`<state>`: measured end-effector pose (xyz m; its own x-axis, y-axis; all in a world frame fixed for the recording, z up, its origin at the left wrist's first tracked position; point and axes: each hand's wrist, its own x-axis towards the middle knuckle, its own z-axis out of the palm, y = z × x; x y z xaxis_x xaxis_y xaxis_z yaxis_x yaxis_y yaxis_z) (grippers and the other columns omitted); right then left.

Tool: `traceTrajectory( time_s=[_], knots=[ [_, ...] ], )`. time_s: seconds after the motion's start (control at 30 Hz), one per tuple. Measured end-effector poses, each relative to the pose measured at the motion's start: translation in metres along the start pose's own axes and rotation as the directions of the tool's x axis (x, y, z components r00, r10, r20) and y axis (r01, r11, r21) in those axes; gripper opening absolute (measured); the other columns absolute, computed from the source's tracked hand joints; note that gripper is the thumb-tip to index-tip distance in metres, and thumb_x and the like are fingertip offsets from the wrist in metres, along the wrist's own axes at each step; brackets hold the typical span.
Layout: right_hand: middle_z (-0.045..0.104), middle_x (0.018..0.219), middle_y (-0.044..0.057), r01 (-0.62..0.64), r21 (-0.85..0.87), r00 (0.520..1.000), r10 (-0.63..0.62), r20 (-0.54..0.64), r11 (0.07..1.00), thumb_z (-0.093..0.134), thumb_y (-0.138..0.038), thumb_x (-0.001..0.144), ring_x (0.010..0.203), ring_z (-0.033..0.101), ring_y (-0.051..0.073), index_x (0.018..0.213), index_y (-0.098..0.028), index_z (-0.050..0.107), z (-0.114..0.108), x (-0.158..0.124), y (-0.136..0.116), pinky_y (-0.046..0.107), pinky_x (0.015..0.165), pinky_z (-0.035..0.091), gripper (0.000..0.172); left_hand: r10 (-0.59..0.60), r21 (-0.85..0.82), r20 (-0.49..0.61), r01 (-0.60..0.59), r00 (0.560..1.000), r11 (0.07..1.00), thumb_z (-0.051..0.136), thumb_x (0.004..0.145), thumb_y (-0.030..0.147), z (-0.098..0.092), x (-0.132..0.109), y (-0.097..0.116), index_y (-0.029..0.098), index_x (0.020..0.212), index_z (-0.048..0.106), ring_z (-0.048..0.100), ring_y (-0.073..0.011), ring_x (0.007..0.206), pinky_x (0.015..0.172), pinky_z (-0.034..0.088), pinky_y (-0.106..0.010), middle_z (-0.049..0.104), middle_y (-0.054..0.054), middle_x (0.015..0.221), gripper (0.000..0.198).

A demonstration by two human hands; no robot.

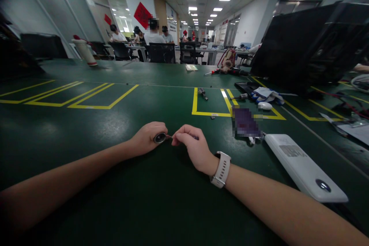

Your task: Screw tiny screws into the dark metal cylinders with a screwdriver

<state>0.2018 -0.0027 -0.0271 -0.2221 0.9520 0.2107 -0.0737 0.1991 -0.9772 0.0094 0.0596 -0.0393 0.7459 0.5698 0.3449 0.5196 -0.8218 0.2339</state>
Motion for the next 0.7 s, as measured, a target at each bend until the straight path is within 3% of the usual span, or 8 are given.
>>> traceTrajectory(
  time_s=[0.13,0.23,0.3,0.37,0.43,0.5,0.6,0.7],
  knots=[
    [0.062,0.064,0.002,-0.11,0.274,0.991,0.127,-0.047,0.956,0.055,-0.021,0.074,0.065,0.057,0.015,0.065,-0.016,0.062,0.003,0.003,0.007,0.032,0.068,0.044,0.012,-0.022,-0.104,-0.053,0.016,0.998,0.994,0.052,0.084,0.021,0.001,0.001,-0.002,0.017,0.07,0.048,0.047,-0.012,0.06,0.059,0.037,-0.025,0.049,0.002,0.066,0.015],
    [0.062,0.064,0.002,-0.131,0.32,0.987,0.154,-0.05,0.938,0.055,-0.022,0.074,0.064,0.056,0.015,0.066,-0.016,0.061,0.004,0.003,0.009,0.032,0.068,0.044,0.012,-0.018,-0.132,-0.056,0.011,0.998,0.991,0.053,0.084,0.023,0.001,0.001,-0.002,0.017,0.07,0.048,0.047,-0.0118,0.06,0.058,0.037,-0.024,0.048,0.002,0.065,0.016],
    [0.062,0.067,0.001,-0.073,0.219,0.994,0.089,-0.064,0.973,0.054,-0.023,0.078,0.067,0.057,0.016,0.07,-0.017,0.061,0.003,0.0,0.008,0.032,0.069,0.044,0.012,-0.024,-0.11,-0.043,0.019,0.999,0.994,0.053,0.083,0.021,0.001,0.001,-0.002,0.017,0.07,0.048,0.048,-0.012,0.061,0.058,0.037,-0.024,0.049,0.002,0.066,0.014],
    [0.062,0.071,0.002,0.029,-0.024,0.998,-0.03,-0.055,0.999,0.051,-0.023,0.082,0.071,0.058,0.017,0.076,-0.017,0.061,0.003,-0.004,0.005,0.033,0.07,0.045,0.013,-0.04,-0.061,-0.039,0.038,0.998,0.997,0.052,0.081,0.015,0.002,0.002,-0.001,0.016,0.071,0.049,0.049,-0.0125,0.062,0.06,0.038,-0.025,0.05,0.001,0.067,0.011],
    [0.063,0.076,0.003,0.15,-0.332,0.988,-0.155,0.013,0.931,0.049,-0.02,0.085,0.074,0.058,0.018,0.08,-0.017,0.062,0.004,-0.008,0.001,0.034,0.071,0.044,0.014,-0.055,0.0,-0.031,0.055,0.998,0.998,0.051,0.078,0.009,0.002,0.002,0.0,0.016,0.071,0.049,0.049,-0.0135,0.064,0.061,0.038,-0.026,0.051,0.0,0.068,0.01],
    [0.063,0.079,0.005,0.263,-0.552,0.964,-0.241,0.114,0.791,0.049,-0.018,0.084,0.075,0.057,0.018,0.082,-0.016,0.061,0.006,-0.012,-0.004,0.035,0.072,0.042,0.012,-0.07,0.056,-0.022,0.072,0.997,0.996,0.049,0.076,0.006,0.002,0.003,0.002,0.016,0.071,0.049,0.05,-0.0147,0.066,0.063,0.039,-0.027,0.053,-0.001,0.069,0.011],
    [0.064,0.081,0.007,0.356,-0.647,0.933,-0.294,0.207,0.674,0.051,-0.015,0.082,0.077,0.057,0.018,0.083,-0.014,0.061,0.01,-0.013,-0.008,0.036,0.073,0.042,0.01,-0.082,0.11,-0.003,0.082,0.997,0.991,0.047,0.077,0.006,0.002,0.003,0.005,0.015,0.071,0.05,0.05,-0.0159,0.067,0.063,0.039,-0.028,0.053,-0.002,0.07,0.012],
    [0.065,0.078,0.006,0.264,-0.567,0.965,-0.216,0.152,0.78,0.051,-0.018,0.081,0.074,0.058,0.019,0.077,-0.016,0.062,0.008,-0.009,-0.009,0.036,0.072,0.043,0.012,-0.045,0.152,0.032,0.04,0.998,0.988,0.046,0.078,0.006,0.0,0.002,0.007,0.015,0.073,0.051,0.05,-0.0165,0.068,0.064,0.039,-0.029,0.054,-0.002,0.071,0.012]
  ],
)
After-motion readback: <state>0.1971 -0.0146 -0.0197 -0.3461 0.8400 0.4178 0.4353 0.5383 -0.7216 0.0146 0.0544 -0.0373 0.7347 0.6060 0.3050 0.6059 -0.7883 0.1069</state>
